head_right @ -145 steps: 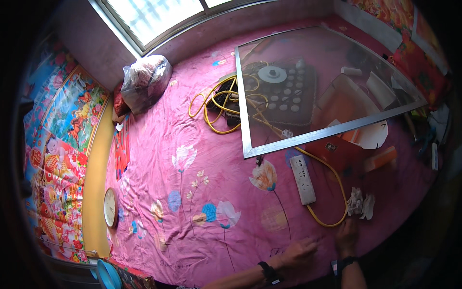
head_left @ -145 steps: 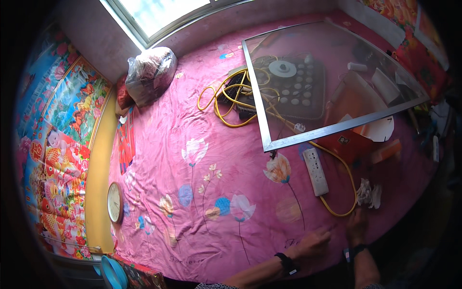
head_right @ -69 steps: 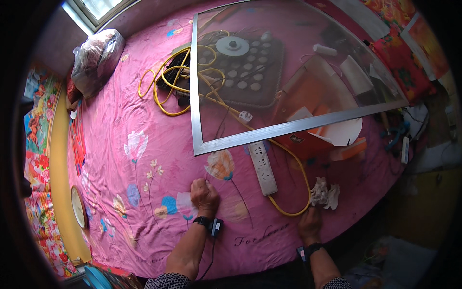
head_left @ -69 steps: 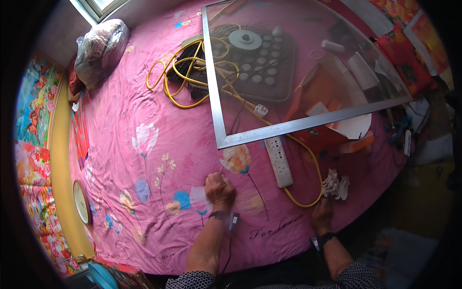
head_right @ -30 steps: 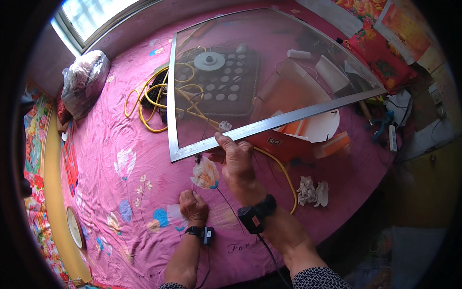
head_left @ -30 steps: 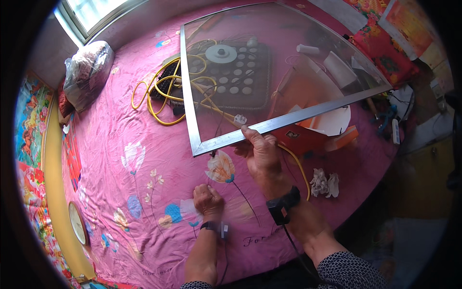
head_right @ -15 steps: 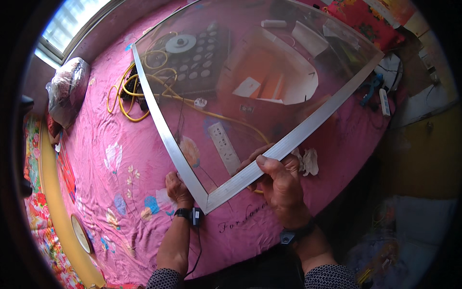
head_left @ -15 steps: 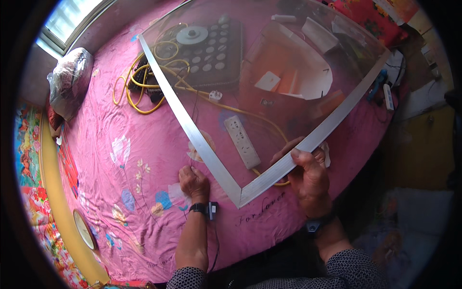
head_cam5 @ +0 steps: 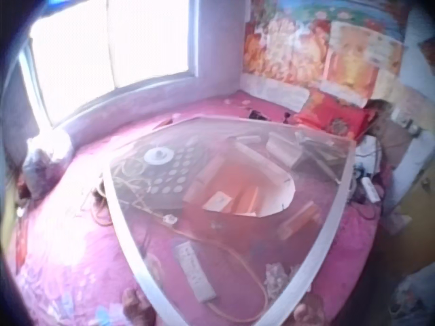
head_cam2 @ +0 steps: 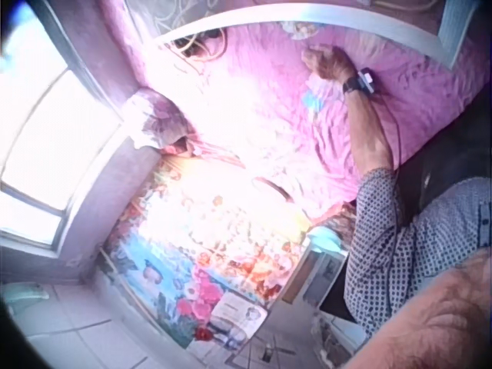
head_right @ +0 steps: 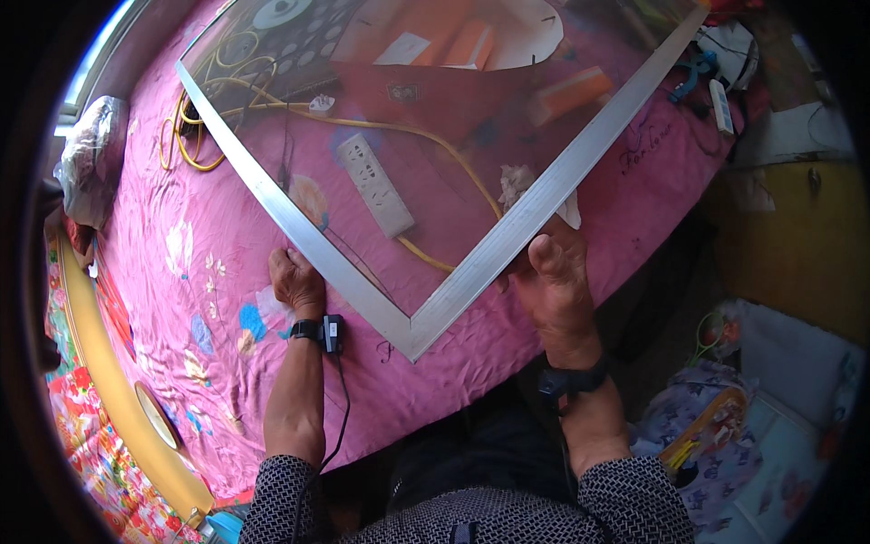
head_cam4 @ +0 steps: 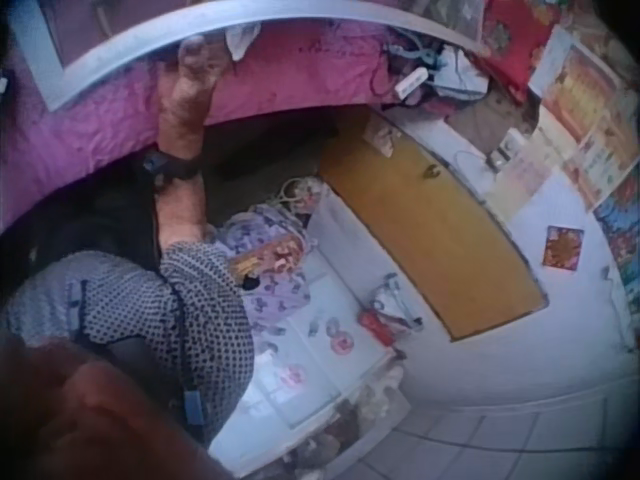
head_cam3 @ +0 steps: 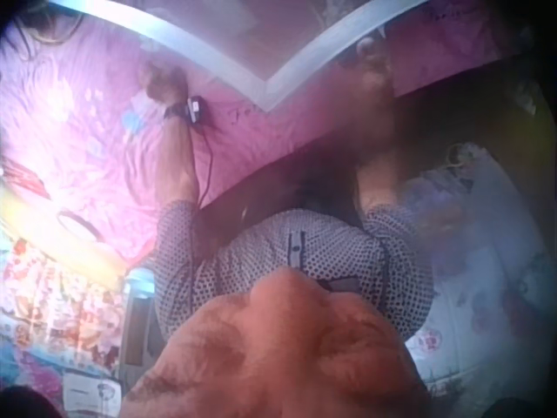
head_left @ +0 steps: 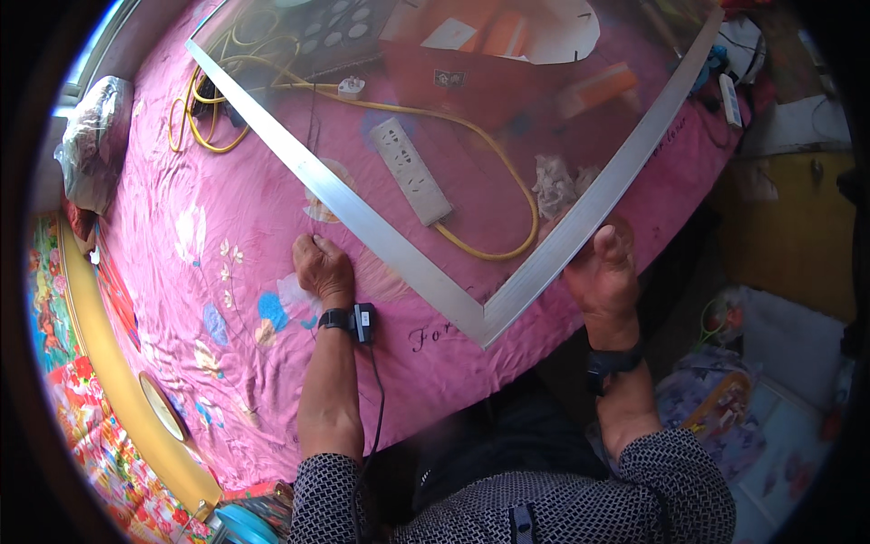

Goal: The person wipes a rectangular window screen with a white cloth, then places it on a bed. They continue wiping the screen frame and later wash the cloth in a blue basin of water.

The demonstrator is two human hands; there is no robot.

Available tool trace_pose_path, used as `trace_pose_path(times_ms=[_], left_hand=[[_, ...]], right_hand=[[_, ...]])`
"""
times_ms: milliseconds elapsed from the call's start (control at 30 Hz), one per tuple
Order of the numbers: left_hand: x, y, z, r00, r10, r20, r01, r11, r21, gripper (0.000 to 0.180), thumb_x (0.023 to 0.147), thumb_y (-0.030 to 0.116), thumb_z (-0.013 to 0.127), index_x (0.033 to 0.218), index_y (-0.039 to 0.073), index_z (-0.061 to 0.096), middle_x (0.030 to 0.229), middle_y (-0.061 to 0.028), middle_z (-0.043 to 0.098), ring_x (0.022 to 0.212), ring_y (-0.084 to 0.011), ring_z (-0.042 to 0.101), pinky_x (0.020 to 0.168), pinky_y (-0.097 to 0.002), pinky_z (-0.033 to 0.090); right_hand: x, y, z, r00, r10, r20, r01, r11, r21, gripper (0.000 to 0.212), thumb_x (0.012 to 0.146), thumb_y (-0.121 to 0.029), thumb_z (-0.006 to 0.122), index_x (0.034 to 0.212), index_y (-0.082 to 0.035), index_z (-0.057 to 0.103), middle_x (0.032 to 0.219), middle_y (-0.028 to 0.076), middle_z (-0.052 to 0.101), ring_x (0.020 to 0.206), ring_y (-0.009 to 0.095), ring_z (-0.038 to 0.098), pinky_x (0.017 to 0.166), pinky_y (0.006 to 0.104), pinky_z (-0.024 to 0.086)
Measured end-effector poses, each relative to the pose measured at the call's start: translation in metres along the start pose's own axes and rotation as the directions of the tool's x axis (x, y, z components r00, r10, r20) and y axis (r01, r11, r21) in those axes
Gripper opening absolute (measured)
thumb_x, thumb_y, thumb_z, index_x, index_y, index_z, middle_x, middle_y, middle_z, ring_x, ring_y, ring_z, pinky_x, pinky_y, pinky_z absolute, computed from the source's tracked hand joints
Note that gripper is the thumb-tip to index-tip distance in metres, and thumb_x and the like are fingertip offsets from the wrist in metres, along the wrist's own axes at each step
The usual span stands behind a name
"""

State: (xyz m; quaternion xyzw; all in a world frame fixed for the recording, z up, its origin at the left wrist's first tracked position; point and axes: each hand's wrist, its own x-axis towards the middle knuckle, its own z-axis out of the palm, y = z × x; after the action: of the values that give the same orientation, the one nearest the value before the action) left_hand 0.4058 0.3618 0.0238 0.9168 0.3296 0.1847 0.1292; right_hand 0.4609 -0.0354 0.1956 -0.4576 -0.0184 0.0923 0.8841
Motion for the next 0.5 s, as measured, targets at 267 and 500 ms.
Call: trace_pose_path(times_ms=[267,500], left_hand=[[0.001,-0.004,0.003,0.997,0.069,-0.048,-0.071,0.996,-0.05,0.012,0.106,0.015,0.062,0.103,0.004,0.064,0.104,-0.0211,0.069,0.101,-0.0453,0.068,0.088,-0.057,0.053],[0.001,-0.009,0.007,0.993,0.098,-0.06,-0.104,0.99,-0.095,0.015,0.106,0.016,0.061,0.099,0.002,0.061,0.1,-0.0201,0.067,0.098,-0.0445,0.067,0.085,-0.0563,0.052]], right_hand=[[-0.001,0.008,-0.079,0.919,-0.249,-0.306,-0.165,0.462,-0.871,0.037,0.104,-0.015,0.084,0.133,0.002,0.069,0.114,0.016,0.075,0.094,0.024,0.077,0.076,0.0376,0.061],[0.036,0.026,-0.11,0.953,-0.303,-0.001,-0.007,-0.019,-1.0,0.066,0.095,-0.027,0.092,0.15,-0.005,0.064,0.126,0.029,0.067,0.111,0.052,0.071,0.091,0.0576,0.062]])
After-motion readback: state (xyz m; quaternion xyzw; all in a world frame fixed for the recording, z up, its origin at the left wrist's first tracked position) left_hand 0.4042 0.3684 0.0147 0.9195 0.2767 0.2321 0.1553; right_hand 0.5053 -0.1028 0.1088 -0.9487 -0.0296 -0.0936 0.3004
